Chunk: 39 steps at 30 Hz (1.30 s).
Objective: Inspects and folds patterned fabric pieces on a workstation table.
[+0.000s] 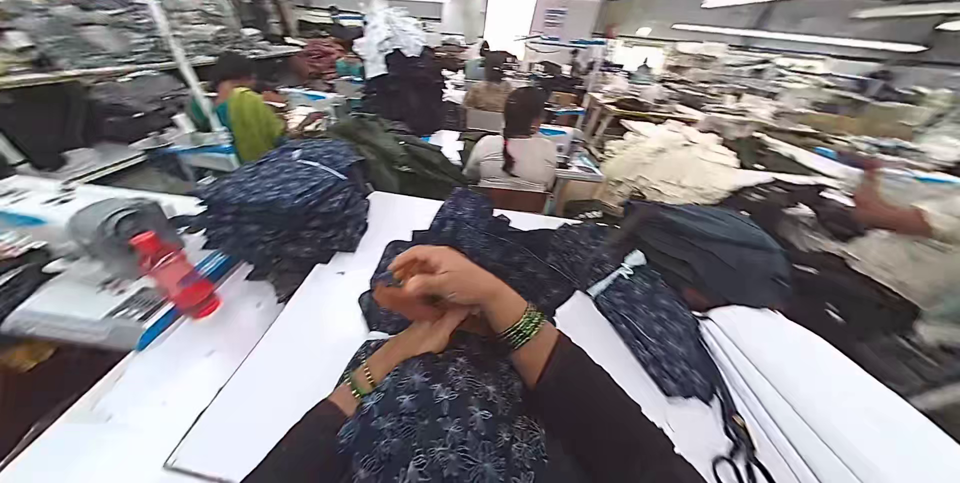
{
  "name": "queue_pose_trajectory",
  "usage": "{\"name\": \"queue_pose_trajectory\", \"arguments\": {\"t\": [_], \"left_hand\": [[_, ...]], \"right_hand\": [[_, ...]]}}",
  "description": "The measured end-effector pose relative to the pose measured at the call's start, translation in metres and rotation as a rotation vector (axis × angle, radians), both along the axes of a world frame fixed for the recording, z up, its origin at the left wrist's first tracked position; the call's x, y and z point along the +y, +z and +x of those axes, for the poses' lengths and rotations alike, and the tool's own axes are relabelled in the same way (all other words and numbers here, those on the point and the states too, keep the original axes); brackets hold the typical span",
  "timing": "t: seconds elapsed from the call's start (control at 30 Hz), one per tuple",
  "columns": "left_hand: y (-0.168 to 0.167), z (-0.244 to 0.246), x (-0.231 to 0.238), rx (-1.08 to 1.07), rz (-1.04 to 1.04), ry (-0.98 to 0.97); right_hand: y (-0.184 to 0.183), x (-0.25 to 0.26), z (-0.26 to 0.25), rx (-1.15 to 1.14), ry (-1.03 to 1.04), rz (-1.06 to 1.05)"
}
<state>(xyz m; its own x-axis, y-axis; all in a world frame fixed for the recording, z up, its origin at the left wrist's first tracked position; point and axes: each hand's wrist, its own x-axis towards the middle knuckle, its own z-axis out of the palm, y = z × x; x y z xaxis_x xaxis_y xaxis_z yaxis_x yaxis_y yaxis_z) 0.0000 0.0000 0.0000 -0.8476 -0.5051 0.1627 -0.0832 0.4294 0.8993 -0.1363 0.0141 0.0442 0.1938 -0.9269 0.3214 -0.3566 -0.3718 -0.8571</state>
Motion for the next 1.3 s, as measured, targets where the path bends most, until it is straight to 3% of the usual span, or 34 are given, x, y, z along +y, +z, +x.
{"name": "queue_pose_trajectory", "arguments": {"t": [0.07,0.13,0.33,0.7,0.83,0.93,1.0,1.1,1.17,1.23,1.3], "left_hand": [[-0.031,-0.017,-0.023,0.273,0.097,-0.169],[-0.046,-0.029,-0.040,0.315,0.121,-0.263],[-0.037,-0.030,-0.042,0.215,0.191,-0.156],[-0.040,-0.032,-0.047,0.193,0.076,-0.250],[-0.031,-0.025,-0.049,0.171,-0.004,-0.349],[-0.033,-0.021,-0.060,0.230,0.164,-0.470],[-0.040,-0.019,-0.071,0.259,0.297,-0.566],[-0.046,-0.017,-0.082,0.297,0.314,-0.611],[-0.047,-0.018,-0.081,0.345,0.288,-0.619],[-0.045,-0.018,-0.071,0.405,0.198,-0.517],[-0.041,-0.017,-0.060,0.493,-0.131,-0.339]], "right_hand": [[-0.035,-0.007,-0.024,-0.379,-0.109,0.098],[-0.057,-0.011,-0.038,-0.523,-0.201,0.130],[-0.083,0.016,-0.049,-0.110,-0.185,-0.241],[-0.087,0.055,-0.029,0.353,-0.697,-0.571],[-0.089,0.060,-0.027,0.266,-0.636,-0.654],[-0.084,0.064,-0.020,0.191,-0.568,-0.703],[-0.083,0.067,-0.015,0.277,-0.490,-0.754],[-0.084,0.065,-0.013,0.474,-0.364,-0.820],[-0.085,0.064,-0.013,0.509,-0.331,-0.831],[-0.083,0.063,-0.015,0.398,-0.299,-0.797],[-0.077,0.062,-0.017,0.195,-0.293,-0.704]]}}
